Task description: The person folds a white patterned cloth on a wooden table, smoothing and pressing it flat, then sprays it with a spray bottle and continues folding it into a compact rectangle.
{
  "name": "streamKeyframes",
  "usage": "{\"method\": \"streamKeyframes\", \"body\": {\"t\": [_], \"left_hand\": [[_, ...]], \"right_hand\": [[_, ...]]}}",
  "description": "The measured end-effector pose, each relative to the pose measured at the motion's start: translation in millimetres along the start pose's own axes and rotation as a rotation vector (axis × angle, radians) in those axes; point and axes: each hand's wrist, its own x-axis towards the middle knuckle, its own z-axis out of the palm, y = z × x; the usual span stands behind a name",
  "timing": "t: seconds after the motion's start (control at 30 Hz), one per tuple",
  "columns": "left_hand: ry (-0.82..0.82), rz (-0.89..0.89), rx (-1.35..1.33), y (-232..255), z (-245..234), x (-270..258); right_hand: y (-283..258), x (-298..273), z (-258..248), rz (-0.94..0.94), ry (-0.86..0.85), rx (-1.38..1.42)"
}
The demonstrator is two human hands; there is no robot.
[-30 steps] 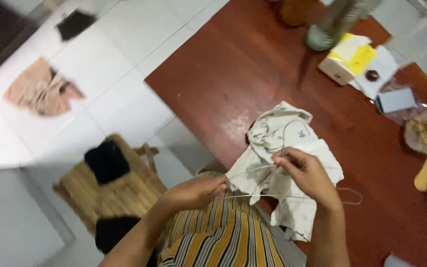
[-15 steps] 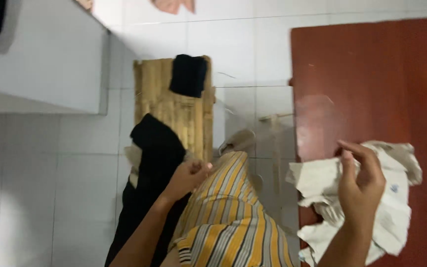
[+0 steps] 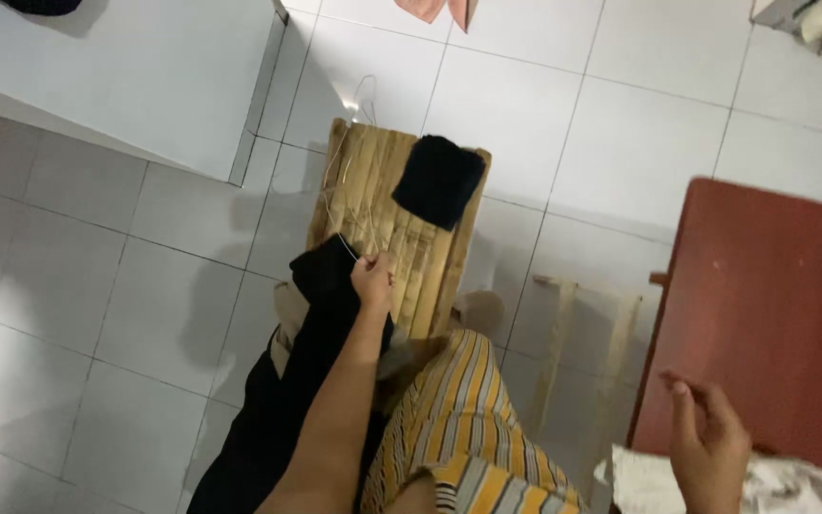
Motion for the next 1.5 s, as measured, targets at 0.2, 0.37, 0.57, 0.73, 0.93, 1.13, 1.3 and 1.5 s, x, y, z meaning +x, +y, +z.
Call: {"method": "streamKeyframes", "body": {"t": [0.2,0.37,0.57,0.73,0.93,1.13,1.3,1.5], "left_hand": [[0.154,-0.277,-0.101,-13,61,83],[0.101,-0.277,-0.026,-33,71,114],[0.156,-0.391,-0.062,-53,83,130],[0.380,-0.561,-0.767,-69,84,160],[0.396,-0.392,-1.033,-54,89,141],[0.323,-0.424,0.721,-40,90,116],[0.204,-0.570,0.839,-47,89,110],[0.403,-0.494,0.551,-23,82,40]], "right_hand": [[3,36,26,0.109,0.031,-0.157],[-22,54,28,0.255,0.004,-0.142],[25,76,28,0.407,-0.063,-0.148],[30,77,35,0.202,0.011,-0.190],[9,78,45,0.209,0.064,-0.161],[10,75,44,0.288,0.020,-0.251],[33,68,43,0.212,0.057,-0.188],[31,60,31,0.270,0.089,-0.253]]}}
